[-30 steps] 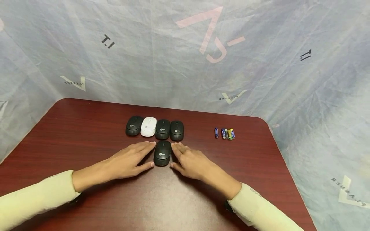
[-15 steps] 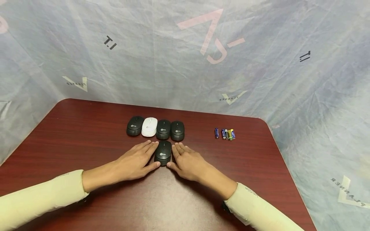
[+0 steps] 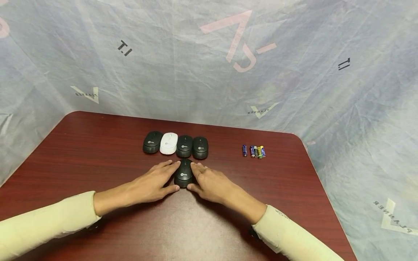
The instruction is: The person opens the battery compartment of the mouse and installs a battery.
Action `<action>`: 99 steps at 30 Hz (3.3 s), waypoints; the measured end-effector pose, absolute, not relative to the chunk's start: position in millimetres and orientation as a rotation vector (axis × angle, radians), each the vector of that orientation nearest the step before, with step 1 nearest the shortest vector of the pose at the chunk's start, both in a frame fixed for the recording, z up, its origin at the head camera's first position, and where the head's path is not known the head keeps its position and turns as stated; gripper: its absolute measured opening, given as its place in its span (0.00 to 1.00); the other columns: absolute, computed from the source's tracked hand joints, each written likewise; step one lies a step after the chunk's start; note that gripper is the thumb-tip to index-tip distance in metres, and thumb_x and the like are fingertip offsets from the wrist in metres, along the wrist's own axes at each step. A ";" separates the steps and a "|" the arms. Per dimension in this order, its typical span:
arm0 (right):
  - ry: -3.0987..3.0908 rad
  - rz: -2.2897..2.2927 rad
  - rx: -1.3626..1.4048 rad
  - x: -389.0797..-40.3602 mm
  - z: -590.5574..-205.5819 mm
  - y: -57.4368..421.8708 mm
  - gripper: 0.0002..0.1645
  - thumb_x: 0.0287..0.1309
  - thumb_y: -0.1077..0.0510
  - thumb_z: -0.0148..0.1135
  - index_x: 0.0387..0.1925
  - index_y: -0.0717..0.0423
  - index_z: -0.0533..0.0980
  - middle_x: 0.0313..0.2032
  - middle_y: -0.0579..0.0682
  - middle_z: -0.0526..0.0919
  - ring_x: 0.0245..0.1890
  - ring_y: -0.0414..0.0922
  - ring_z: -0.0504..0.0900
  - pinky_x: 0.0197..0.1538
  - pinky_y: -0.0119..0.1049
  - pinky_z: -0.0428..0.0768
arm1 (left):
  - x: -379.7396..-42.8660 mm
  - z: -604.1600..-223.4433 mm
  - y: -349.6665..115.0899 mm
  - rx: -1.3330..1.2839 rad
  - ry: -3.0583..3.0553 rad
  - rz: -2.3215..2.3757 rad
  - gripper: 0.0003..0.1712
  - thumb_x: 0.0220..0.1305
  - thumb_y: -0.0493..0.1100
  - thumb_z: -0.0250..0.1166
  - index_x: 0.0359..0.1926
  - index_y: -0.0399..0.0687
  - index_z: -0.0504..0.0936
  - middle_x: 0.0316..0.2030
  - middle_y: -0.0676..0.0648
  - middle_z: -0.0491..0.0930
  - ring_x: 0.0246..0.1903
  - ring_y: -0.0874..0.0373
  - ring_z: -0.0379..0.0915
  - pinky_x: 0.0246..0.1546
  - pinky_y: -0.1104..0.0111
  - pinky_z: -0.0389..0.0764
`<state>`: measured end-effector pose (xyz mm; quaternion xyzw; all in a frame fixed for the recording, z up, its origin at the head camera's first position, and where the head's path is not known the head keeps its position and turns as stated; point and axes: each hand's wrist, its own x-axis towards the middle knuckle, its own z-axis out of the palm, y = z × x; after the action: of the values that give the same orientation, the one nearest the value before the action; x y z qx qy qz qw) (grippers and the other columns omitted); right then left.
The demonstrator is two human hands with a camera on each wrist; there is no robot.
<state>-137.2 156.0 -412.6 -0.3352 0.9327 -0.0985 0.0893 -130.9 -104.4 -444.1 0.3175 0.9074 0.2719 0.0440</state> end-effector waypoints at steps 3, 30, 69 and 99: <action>2.772 -0.289 -1.013 -137.8 -411.7 157.3 0.47 0.82 0.43 0.68 0.83 0.70 0.66 0.77 0.73 0.74 0.79 0.63 0.78 0.77 0.62 0.82 | -129.2 -438.6 -105.1 0.946 2.767 0.823 0.45 0.78 0.49 0.74 0.81 0.24 0.68 0.78 0.27 0.75 0.80 0.25 0.67 0.82 0.32 0.68; 2.696 -0.769 -0.972 -139.0 -407.7 165.2 0.35 0.90 0.47 0.55 0.82 0.66 0.70 0.63 0.59 0.90 0.57 0.41 0.89 0.65 0.48 0.90 | -136.2 -427.5 -111.7 0.913 2.695 1.050 0.31 0.89 0.53 0.61 0.79 0.38 0.76 0.69 0.38 0.85 0.64 0.48 0.86 0.74 0.45 0.83; 2.381 -1.558 -0.402 -147.1 -410.5 150.9 0.32 0.74 0.62 0.73 0.75 0.64 0.79 0.62 0.65 0.91 0.61 0.57 0.93 0.59 0.42 0.94 | -159.1 -426.9 -91.7 0.566 2.515 1.446 0.20 0.93 0.55 0.53 0.57 0.49 0.86 0.22 0.48 0.86 0.22 0.55 0.86 0.28 0.66 0.88; 2.363 -1.672 -0.412 -140.3 -408.0 142.0 0.25 0.73 0.64 0.72 0.67 0.69 0.82 0.54 0.69 0.92 0.46 0.53 0.97 0.45 0.42 0.97 | -153.1 -420.2 -98.6 0.673 2.357 1.502 0.26 0.86 0.46 0.66 0.78 0.52 0.75 0.44 0.42 0.90 0.23 0.53 0.87 0.27 0.59 0.91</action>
<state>-140.3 142.0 -408.0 -0.1400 0.8034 -0.5686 0.1085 -153.1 -98.6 -420.2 0.2319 0.8125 0.5179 0.1332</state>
